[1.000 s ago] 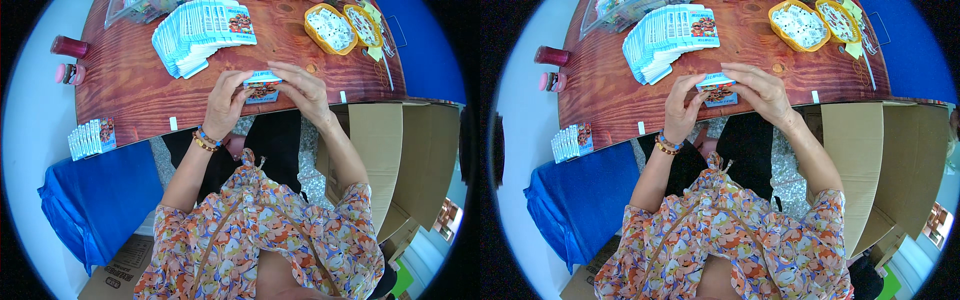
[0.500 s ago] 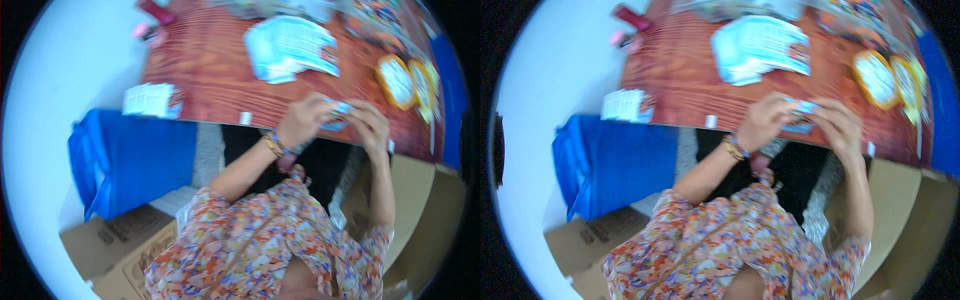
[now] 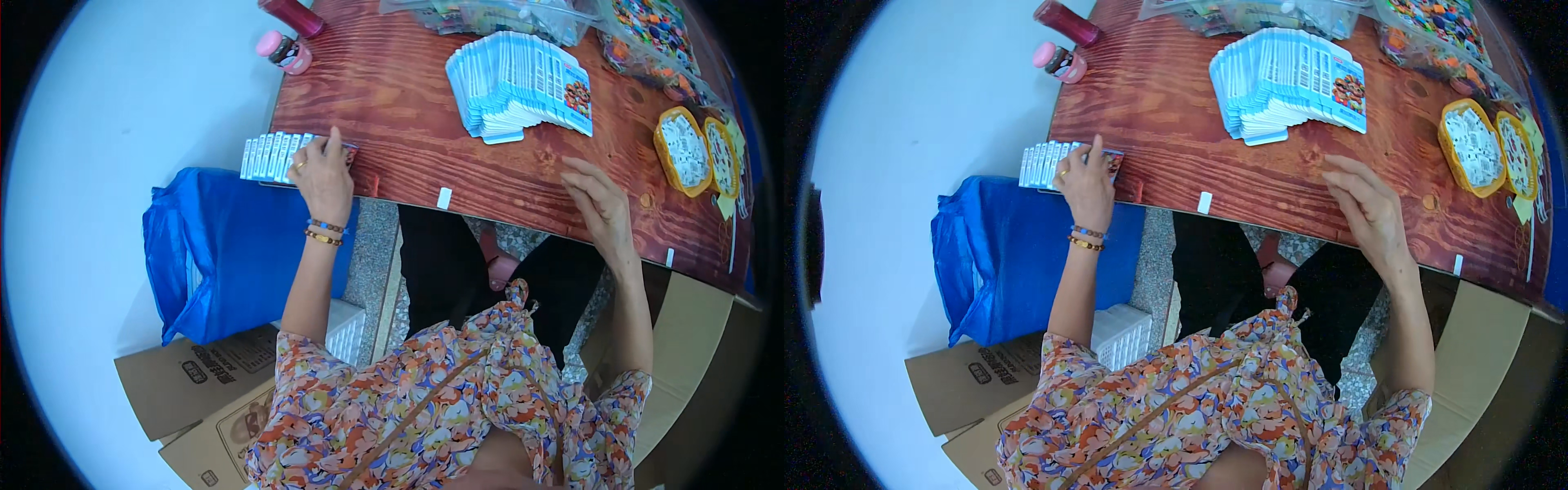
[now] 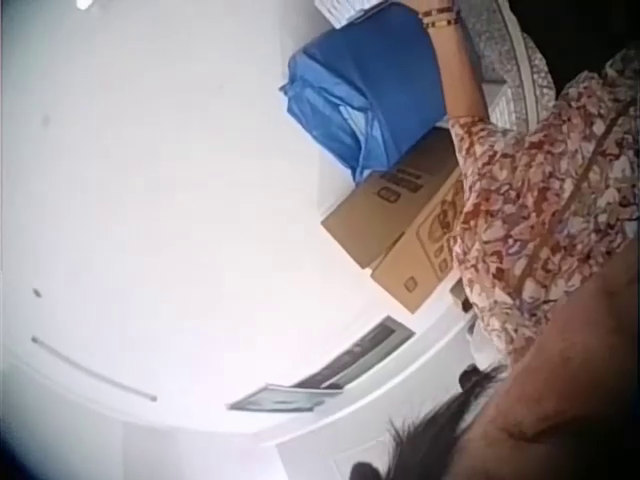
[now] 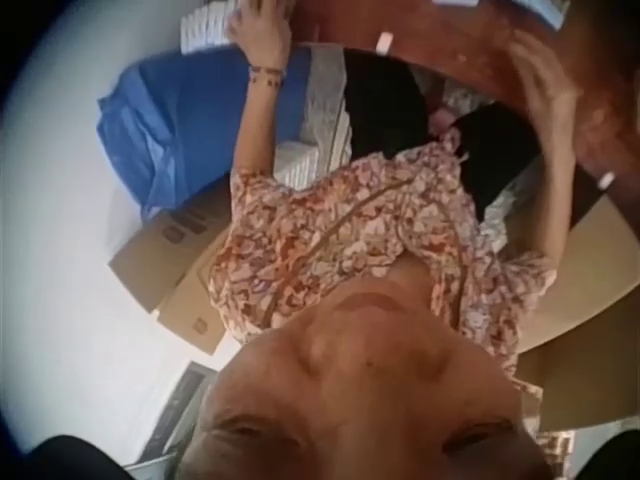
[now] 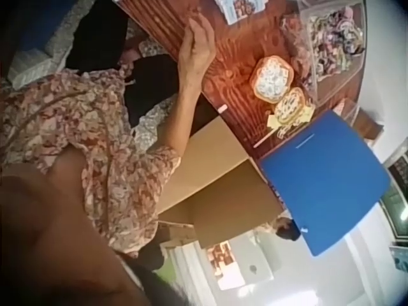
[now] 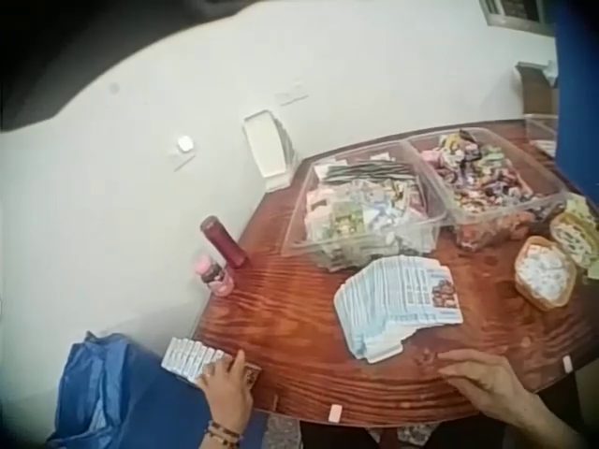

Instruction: Filling small plastic containers with toy items and sealing them.

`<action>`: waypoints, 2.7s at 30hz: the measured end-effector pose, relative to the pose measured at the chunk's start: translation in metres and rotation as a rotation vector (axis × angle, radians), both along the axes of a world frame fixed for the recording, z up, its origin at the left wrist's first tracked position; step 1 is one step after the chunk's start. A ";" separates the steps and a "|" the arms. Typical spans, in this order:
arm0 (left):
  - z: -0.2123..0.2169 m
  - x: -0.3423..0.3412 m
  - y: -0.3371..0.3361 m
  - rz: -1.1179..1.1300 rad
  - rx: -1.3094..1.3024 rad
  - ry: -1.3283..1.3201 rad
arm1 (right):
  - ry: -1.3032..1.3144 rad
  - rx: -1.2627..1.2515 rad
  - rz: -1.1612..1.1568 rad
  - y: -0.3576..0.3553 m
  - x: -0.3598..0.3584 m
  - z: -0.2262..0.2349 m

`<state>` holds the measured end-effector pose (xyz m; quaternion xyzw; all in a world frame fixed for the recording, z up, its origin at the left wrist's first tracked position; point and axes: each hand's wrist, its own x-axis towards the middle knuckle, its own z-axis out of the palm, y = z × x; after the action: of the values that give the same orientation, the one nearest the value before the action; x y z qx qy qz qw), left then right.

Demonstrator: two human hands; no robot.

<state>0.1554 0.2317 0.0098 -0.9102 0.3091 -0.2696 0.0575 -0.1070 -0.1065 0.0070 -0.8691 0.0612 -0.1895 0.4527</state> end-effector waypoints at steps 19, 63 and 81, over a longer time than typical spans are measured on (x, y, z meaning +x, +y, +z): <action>-0.010 -0.105 -0.133 -0.508 -0.657 1.096 | -0.089 -0.499 -0.278 -0.068 0.029 -0.032; 0.004 -0.173 -0.192 -0.632 -1.028 1.597 | -0.205 0.492 -0.244 -0.004 -0.041 -0.017; 0.007 -0.174 -0.178 -0.644 -0.694 1.887 | -0.112 0.545 -0.045 -0.013 -0.059 0.009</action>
<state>-0.0190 0.0535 0.0170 -0.5927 0.3616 0.4713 -0.5439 -0.1656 -0.1197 0.0164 -0.7018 0.1043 -0.2238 0.6682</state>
